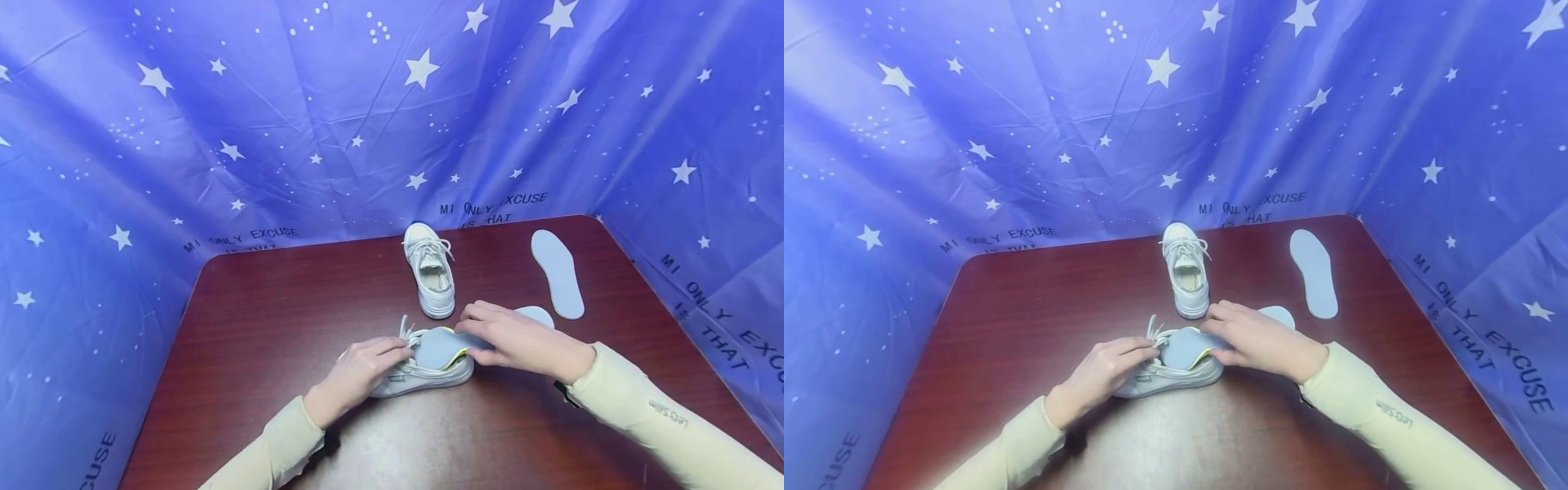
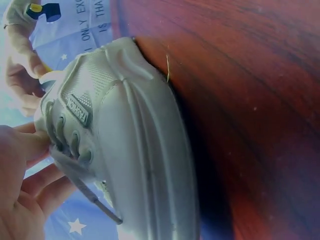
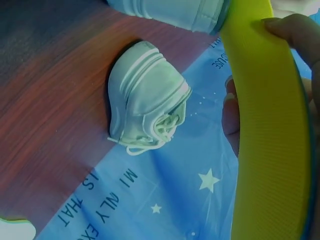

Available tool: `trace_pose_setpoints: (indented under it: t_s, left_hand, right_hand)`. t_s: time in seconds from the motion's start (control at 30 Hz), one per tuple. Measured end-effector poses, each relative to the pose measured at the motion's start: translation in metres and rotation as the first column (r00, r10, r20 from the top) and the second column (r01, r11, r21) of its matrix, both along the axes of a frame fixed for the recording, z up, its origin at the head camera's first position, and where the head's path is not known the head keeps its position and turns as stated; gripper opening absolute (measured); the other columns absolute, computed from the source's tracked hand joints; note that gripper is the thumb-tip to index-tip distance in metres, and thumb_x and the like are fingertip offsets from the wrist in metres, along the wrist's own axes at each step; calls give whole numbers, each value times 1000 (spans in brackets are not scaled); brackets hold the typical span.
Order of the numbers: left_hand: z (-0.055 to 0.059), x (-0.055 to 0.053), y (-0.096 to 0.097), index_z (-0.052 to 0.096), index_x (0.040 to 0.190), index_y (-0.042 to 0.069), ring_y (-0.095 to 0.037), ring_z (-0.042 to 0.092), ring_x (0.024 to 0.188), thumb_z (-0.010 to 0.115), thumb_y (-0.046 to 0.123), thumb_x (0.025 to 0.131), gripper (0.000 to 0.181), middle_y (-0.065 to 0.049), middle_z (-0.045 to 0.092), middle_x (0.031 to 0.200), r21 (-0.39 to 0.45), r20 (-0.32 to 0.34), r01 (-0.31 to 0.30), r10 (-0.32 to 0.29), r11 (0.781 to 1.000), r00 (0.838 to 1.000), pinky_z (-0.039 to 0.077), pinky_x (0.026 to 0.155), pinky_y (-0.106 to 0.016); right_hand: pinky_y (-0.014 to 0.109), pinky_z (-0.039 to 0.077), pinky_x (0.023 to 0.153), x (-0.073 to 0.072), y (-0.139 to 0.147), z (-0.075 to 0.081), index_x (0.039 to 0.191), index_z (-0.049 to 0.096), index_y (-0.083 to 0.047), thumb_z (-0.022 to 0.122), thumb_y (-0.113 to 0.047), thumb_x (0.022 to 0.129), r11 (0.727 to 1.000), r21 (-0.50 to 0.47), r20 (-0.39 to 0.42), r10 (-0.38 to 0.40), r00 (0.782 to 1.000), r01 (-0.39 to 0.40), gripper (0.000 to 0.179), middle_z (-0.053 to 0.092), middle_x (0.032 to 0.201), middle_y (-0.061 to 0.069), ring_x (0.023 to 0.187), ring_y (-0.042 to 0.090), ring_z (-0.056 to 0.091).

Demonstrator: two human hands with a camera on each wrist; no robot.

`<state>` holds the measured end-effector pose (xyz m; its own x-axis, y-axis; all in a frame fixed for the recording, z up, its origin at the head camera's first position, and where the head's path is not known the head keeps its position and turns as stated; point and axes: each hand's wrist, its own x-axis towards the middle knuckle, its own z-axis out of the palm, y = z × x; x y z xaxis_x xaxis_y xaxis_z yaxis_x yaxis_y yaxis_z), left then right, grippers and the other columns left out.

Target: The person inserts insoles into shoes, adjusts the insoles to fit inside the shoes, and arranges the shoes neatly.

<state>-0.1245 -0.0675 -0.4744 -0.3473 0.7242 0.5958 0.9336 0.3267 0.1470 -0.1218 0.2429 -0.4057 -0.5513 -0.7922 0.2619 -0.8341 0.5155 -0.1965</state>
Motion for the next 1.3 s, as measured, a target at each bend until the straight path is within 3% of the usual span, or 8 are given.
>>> trace_pose_setpoints:
  t_s: [0.47,0.7,0.8,1.03,1.3]
  left_hand:
    - [-6,-2,5,77,112,6,-16,73,105,72,0,91,23,-5,76,112,66,21,1,-3,998,1000,54,98,-23]
    - [-6,-2,4,78,111,6,-17,73,106,73,0,90,22,-5,76,112,75,38,0,-3,997,999,54,98,-24]
    - [-6,-1,5,78,111,7,-16,73,105,73,0,90,22,-4,76,112,75,42,-3,0,997,999,54,98,-23]
    - [-6,-1,5,78,111,8,-16,73,104,75,-1,88,24,-3,76,112,67,43,-11,8,998,999,55,97,-23]
    - [-9,-4,5,78,110,7,-15,73,103,76,-1,88,24,-3,75,110,79,1,1,-1,997,1000,55,96,-23]
  right_hand:
    - [34,49,78,4,-21,-12,105,69,-5,78,-11,84,999,12,-20,-37,999,37,23,57,93,-2,86,16,52]
    - [34,45,78,0,-33,-28,102,69,-9,81,-24,81,997,66,-185,-15,983,27,29,61,94,-2,90,16,57]
    - [34,45,79,0,-35,-31,107,70,-8,83,-30,81,995,88,-201,-16,980,34,37,62,99,0,94,16,57]
    - [37,46,81,1,-23,-25,118,72,-7,86,-53,75,982,148,-164,-93,982,118,65,65,102,1,94,19,57]
    - [39,46,78,1,-2,-12,112,73,-8,87,-54,72,968,197,-151,-129,980,157,62,65,96,1,94,22,56]
